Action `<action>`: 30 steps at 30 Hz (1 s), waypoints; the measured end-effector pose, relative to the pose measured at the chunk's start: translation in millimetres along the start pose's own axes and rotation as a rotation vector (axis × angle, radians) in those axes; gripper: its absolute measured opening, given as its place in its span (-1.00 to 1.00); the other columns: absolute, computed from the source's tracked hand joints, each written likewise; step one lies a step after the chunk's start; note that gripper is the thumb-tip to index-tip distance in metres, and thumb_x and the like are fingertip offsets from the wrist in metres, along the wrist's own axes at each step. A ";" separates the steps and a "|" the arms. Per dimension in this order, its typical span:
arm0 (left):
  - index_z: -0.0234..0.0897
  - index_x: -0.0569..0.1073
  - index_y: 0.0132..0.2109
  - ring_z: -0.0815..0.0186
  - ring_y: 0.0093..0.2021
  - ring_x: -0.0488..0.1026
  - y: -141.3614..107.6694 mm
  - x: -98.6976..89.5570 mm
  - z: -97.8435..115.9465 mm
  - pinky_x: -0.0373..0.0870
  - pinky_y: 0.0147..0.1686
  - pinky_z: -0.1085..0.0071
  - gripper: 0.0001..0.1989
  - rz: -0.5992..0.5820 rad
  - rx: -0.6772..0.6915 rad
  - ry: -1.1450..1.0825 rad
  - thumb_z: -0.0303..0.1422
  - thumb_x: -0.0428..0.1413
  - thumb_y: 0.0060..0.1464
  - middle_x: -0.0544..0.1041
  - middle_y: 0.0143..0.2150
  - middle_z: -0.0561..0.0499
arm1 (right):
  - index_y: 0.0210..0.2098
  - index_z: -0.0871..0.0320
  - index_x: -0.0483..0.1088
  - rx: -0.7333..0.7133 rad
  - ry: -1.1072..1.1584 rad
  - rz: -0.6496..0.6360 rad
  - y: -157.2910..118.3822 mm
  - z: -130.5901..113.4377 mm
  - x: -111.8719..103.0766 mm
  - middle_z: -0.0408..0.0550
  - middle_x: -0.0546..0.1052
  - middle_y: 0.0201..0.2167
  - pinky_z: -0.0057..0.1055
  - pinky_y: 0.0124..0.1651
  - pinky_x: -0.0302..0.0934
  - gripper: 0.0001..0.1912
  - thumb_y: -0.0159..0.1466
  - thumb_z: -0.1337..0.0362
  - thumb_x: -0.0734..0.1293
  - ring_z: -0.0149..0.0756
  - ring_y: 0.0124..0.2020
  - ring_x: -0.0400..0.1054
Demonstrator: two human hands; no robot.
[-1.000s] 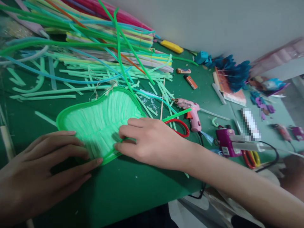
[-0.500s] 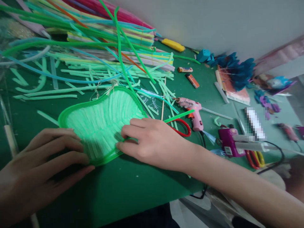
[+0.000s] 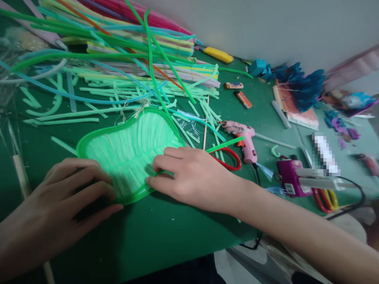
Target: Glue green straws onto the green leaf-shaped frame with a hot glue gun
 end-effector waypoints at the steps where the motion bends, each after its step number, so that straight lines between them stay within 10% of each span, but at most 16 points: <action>1: -0.16 0.46 -0.12 0.12 -0.03 0.40 -0.1 0.1 -0.2 0.32 0.02 0.13 -0.93 -0.008 0.002 0.002 -0.31 0.17 0.40 0.52 -0.17 0.02 | -0.05 0.16 0.64 0.001 0.002 -0.002 -0.3 -0.1 -0.1 0.00 0.65 -0.16 -0.32 -0.24 0.20 -0.59 0.59 0.41 0.14 -0.26 -0.28 0.37; 15: -0.06 0.61 0.13 0.17 0.03 0.48 -6.1 -1.7 7.4 0.37 0.24 0.13 -0.73 0.072 0.210 0.147 -0.40 0.15 0.37 0.58 -0.14 0.06 | -0.06 0.18 0.64 0.011 0.011 0.044 -3.6 -0.8 3.1 0.00 0.66 -0.18 -0.33 -0.24 0.25 -0.69 0.56 0.41 0.23 -0.25 -0.28 0.39; 30: -0.01 0.61 0.15 0.20 -0.02 0.50 -7.9 6.6 12.8 0.36 0.36 0.14 -0.69 0.060 0.081 0.126 -0.34 0.02 0.46 0.54 -0.20 0.08 | -0.06 0.20 0.64 0.026 0.034 0.040 -8.5 -6.9 -0.8 0.03 0.66 -0.17 -0.30 -0.30 0.25 -0.62 0.58 0.40 0.16 -0.25 -0.29 0.41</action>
Point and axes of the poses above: each hand's wrist, its own y-axis towards the middle knuckle, its own x-axis out of the palm, z = x × y, the point moved 2 cm from there along y, towards the middle knuckle
